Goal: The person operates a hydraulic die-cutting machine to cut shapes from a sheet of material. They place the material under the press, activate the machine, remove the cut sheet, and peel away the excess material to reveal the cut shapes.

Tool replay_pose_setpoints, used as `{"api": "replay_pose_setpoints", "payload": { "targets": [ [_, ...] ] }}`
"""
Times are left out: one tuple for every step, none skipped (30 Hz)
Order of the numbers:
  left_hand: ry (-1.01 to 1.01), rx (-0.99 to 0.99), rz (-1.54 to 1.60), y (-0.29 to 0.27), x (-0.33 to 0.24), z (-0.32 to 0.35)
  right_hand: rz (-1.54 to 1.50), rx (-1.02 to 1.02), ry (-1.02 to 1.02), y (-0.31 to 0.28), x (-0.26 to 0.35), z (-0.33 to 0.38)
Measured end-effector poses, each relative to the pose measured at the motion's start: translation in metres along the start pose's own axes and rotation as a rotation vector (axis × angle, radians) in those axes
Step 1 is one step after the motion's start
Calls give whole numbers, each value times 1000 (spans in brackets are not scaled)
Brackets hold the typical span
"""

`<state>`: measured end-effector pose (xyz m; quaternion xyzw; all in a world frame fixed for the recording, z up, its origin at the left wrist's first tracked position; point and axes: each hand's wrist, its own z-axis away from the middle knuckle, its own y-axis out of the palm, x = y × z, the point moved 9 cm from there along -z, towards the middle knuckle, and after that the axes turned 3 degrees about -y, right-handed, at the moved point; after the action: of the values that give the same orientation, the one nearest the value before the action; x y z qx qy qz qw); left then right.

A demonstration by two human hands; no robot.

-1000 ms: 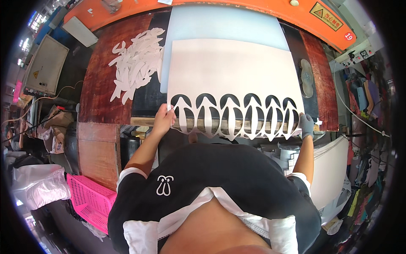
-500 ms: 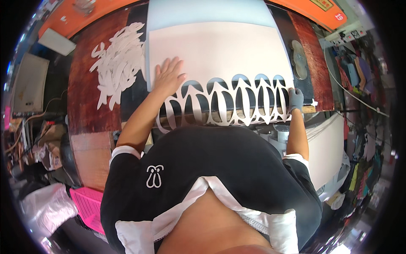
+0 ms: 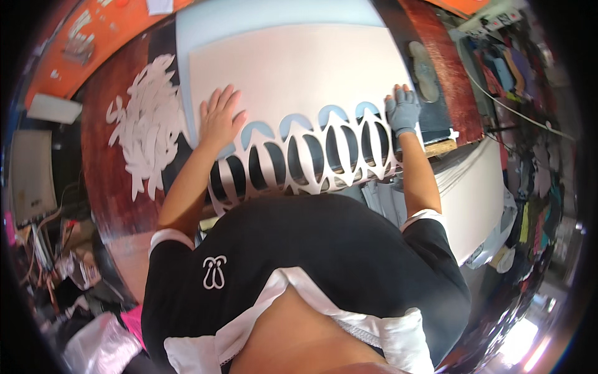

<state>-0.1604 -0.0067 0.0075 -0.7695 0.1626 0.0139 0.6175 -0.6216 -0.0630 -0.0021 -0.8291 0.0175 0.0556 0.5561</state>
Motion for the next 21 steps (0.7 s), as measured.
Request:
{"api": "replay_pose_setpoints", "payload": {
  "targets": [
    [43,-46,21,-4,5,4,19,-56,-79,-6,5,1],
    [-47,-53,261,-6,23,4,-9,-134,-122,-13,9,1],
    [-116,-111,491,-11,40,5,12,-197,-192,-20,15,1],
    [-151,-184,721,-22,55,18,-5,-197,-205,-23,16,2],
    [-319,-198,670,-28,73,41,-36,-200,-199,-24,16,0],
    [-441,-226,624,-38,85,60,-52,-198,-208,-26,18,0],
    [-633,-220,575,-44,99,81,-82,-192,-182,-26,17,0],
    [-707,-147,587,-45,95,101,-55,-173,-184,-25,18,-1],
    [-857,-30,597,-40,90,132,-74,-158,-167,-24,17,0],
    [-1014,79,592,-34,78,161,-83,-160,-148,-24,16,-1],
    [-1053,124,781,-27,57,178,-82,-136,-121,-22,14,0],
    [-1146,195,935,-15,37,192,-82,-115,-104,-20,13,-1],
    [-1116,72,1088,-15,19,190,-83,-108,-93,-20,13,0],
    [-1110,4,1198,-21,18,188,-82,-125,-97,-22,14,1],
    [-1105,-43,1311,-22,14,185,-53,-109,-81,-20,14,1],
    [-1011,-148,1445,-29,8,178,-75,-110,-84,-21,14,1],
    [-972,-158,1408,-35,11,172,-81,-116,-88,-22,15,1],
    [-838,-191,1411,-44,8,163,-87,-141,-83,-25,16,1],
    [-907,-221,1334,-46,17,167,-132,-163,-99,-27,17,1],
    [-985,-254,1262,-48,26,170,-100,-199,-115,-31,19,0],
    [-1005,-253,1175,-48,30,167,-74,-188,-114,-30,19,0]
  ]
}}
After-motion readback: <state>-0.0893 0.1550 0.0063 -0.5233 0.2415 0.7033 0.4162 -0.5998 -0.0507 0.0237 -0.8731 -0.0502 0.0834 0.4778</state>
